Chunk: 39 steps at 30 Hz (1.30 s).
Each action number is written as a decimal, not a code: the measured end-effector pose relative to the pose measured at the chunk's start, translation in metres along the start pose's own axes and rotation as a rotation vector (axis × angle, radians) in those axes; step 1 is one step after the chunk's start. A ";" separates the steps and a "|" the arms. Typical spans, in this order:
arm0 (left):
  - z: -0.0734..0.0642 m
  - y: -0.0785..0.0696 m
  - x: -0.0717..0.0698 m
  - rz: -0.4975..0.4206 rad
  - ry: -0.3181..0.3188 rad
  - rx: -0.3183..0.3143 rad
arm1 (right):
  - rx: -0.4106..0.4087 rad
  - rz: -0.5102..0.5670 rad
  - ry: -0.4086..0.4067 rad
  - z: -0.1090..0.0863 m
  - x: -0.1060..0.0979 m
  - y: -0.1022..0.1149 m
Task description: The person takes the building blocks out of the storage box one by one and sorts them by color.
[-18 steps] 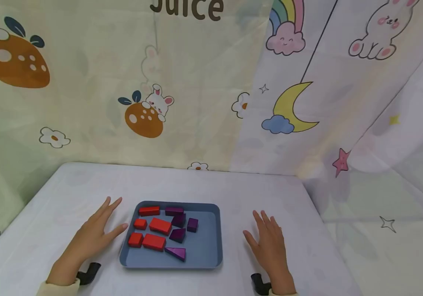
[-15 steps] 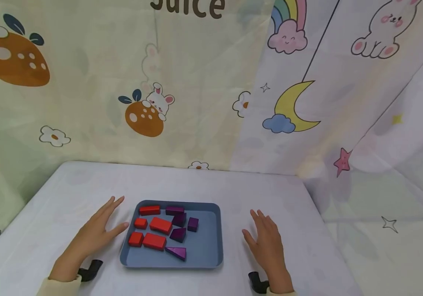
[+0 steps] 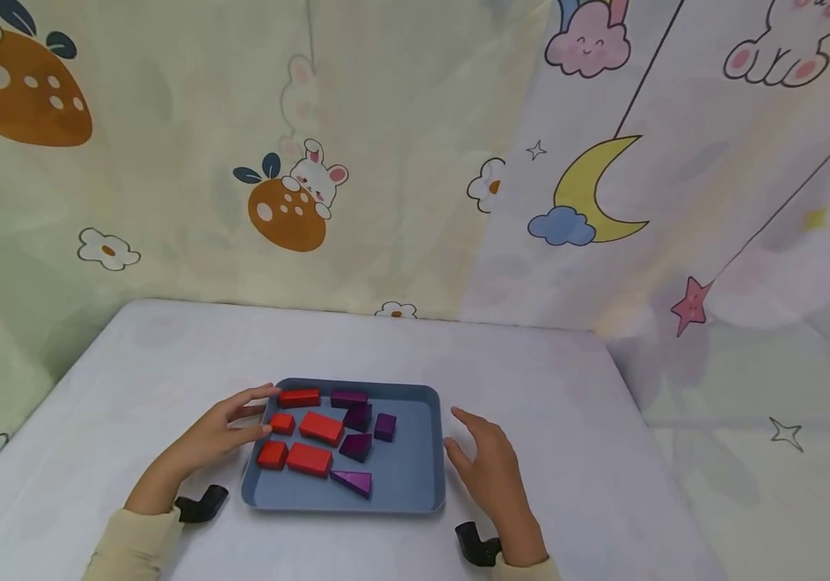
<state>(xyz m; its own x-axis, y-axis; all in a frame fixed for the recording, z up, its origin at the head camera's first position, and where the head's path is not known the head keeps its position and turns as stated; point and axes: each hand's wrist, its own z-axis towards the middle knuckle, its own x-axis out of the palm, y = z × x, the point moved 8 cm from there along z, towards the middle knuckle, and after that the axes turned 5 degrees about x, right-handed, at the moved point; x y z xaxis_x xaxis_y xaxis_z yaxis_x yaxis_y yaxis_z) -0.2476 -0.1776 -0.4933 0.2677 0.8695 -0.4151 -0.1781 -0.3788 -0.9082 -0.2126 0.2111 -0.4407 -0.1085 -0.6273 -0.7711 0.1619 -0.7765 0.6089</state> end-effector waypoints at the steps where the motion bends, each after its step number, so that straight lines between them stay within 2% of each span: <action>1: 0.000 0.002 0.001 -0.016 0.008 0.003 | -0.004 0.018 0.008 0.000 0.003 0.004; 7: 0.002 0.011 0.003 -0.070 0.051 0.031 | -0.036 0.156 0.093 -0.005 0.024 0.027; 13: 0.004 0.017 0.003 -0.108 0.068 0.034 | -0.156 0.320 0.232 -0.012 0.048 0.048; 16: 0.005 0.020 0.004 -0.134 0.074 0.042 | -0.171 0.345 0.298 -0.015 0.061 0.052; 20: 0.005 0.023 0.003 -0.148 0.070 0.035 | -0.132 0.326 0.360 -0.015 0.078 0.054; 24: 0.001 0.028 0.002 -0.158 0.062 -0.005 | -0.105 0.296 0.384 -0.016 0.092 0.057; 28: 0.001 0.030 0.004 -0.171 0.067 -0.038 | -0.079 0.272 0.378 -0.017 0.096 0.056; 33: 0.000 0.028 0.005 -0.171 0.070 -0.030 | -0.092 0.244 0.347 -0.016 0.095 0.057; 36: -0.001 0.027 0.004 -0.176 0.062 -0.026 | -0.095 0.268 0.337 -0.016 0.091 0.056; 39: -0.001 0.027 0.005 -0.181 0.061 -0.017 | -0.071 0.343 0.343 -0.016 0.083 0.051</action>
<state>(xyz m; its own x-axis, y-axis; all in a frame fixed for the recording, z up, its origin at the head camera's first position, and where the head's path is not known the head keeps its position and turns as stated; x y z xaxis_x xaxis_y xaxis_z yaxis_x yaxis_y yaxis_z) -0.2499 -0.1837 -0.5198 0.3506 0.9034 -0.2469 -0.1062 -0.2236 -0.9689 -0.1975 0.1199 -0.4768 0.2898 -0.7817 -0.5522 0.1995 -0.5149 0.8337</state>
